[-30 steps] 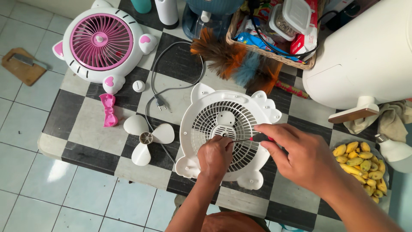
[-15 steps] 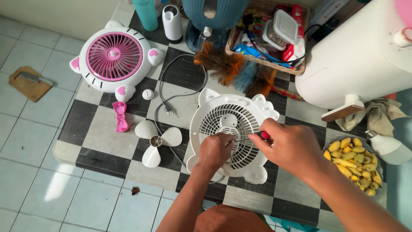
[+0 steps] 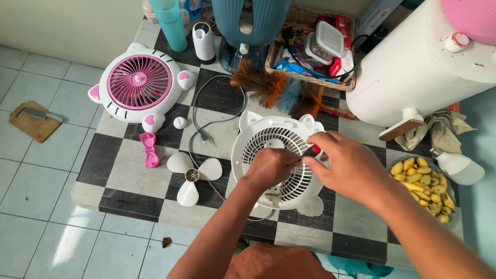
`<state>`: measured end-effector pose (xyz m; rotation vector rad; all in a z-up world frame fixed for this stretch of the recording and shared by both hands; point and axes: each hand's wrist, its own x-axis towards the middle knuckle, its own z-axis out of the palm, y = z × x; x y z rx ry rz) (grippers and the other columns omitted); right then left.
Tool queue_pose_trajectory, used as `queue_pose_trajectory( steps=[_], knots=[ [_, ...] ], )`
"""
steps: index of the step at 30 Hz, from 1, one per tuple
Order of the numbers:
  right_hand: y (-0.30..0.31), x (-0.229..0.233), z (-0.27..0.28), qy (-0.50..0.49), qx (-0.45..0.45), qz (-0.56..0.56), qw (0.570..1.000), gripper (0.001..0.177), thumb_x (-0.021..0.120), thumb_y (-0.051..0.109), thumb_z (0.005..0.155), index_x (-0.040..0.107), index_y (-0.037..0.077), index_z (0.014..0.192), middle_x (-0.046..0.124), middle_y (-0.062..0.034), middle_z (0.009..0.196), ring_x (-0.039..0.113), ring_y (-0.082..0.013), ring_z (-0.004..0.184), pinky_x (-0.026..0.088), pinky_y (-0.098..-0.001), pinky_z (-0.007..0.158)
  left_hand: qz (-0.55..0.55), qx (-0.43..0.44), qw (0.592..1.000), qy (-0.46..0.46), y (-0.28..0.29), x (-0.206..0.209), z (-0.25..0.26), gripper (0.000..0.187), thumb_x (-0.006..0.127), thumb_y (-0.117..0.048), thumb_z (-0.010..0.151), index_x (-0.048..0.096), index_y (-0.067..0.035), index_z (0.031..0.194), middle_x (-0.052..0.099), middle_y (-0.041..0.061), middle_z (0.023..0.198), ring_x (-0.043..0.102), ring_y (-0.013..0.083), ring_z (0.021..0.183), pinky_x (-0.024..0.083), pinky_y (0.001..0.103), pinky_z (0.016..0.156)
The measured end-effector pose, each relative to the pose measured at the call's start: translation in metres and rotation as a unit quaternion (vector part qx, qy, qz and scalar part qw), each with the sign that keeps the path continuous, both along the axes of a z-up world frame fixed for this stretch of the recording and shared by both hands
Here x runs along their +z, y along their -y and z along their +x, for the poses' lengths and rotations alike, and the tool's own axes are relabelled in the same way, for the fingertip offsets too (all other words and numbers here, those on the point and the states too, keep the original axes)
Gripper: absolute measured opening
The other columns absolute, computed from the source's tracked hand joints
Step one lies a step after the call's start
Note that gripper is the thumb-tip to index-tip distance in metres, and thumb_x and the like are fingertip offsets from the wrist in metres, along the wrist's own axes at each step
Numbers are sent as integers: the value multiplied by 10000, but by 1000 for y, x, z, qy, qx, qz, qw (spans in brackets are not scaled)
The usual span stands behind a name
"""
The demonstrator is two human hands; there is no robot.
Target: The person uses a screwdriver to fasten screws into the central hub of a white cat-shaped fan cage. They then place the fan blade onto the hub and secure it by hand. The person briefly handles a second pink fan before returning to the white fan.
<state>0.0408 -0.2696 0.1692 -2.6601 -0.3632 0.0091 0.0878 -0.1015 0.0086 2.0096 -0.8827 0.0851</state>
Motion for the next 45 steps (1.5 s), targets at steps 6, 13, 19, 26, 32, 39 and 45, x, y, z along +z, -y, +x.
queue_pose_trajectory(
  steps=[6,13,19,26,32,39,45],
  knots=[
    [-1,10,-8,3,-40,-50,998,209,731,205,843,707,65,995,747,-153,873,710,-369,731,554,-458,627,-9,-64,998,9,2,11,6,92,738,-186,881,777,-131,944,769,68,870,731,272,742,571,390,672],
    [-8,12,-10,-158,-201,-167,952,283,739,405,937,722,126,981,768,-134,790,745,-337,738,578,-438,709,-3,-96,995,-11,5,28,12,169,763,-214,856,772,-127,1000,761,93,848,728,301,752,570,416,686],
    [-5,13,-25,85,-39,-29,995,234,687,191,830,722,56,1016,739,-161,892,693,-394,723,539,-466,612,77,-144,986,-26,12,36,17,167,747,-194,875,765,-134,1030,758,118,853,726,328,789,560,448,718],
    [-14,9,-27,-91,-222,-117,964,290,741,367,910,731,77,916,720,-179,731,700,-393,711,542,-482,650,22,-177,982,-60,7,52,16,234,772,-245,841,735,-128,1040,771,88,893,743,297,826,572,427,758],
    [-13,13,-38,52,-102,16,993,278,687,235,862,693,43,1063,714,-188,881,708,-357,718,536,-438,584,129,-175,975,-55,9,62,14,221,732,-257,892,744,-151,1086,771,109,913,727,327,889,553,459,802],
    [-16,9,-32,-136,-239,-158,948,359,712,436,962,750,81,924,735,-191,749,707,-377,715,548,-466,677,46,-176,979,-93,4,61,11,354,786,-355,800,724,-118,1056,771,111,925,735,316,875,561,437,777],
    [-6,15,-33,40,-63,7,997,291,680,249,793,709,59,1012,720,-162,758,695,-384,622,538,-470,539,97,-145,982,-69,5,64,11,270,765,-336,861,764,-140,1047,769,122,913,733,328,869,564,439,795]
  ],
)
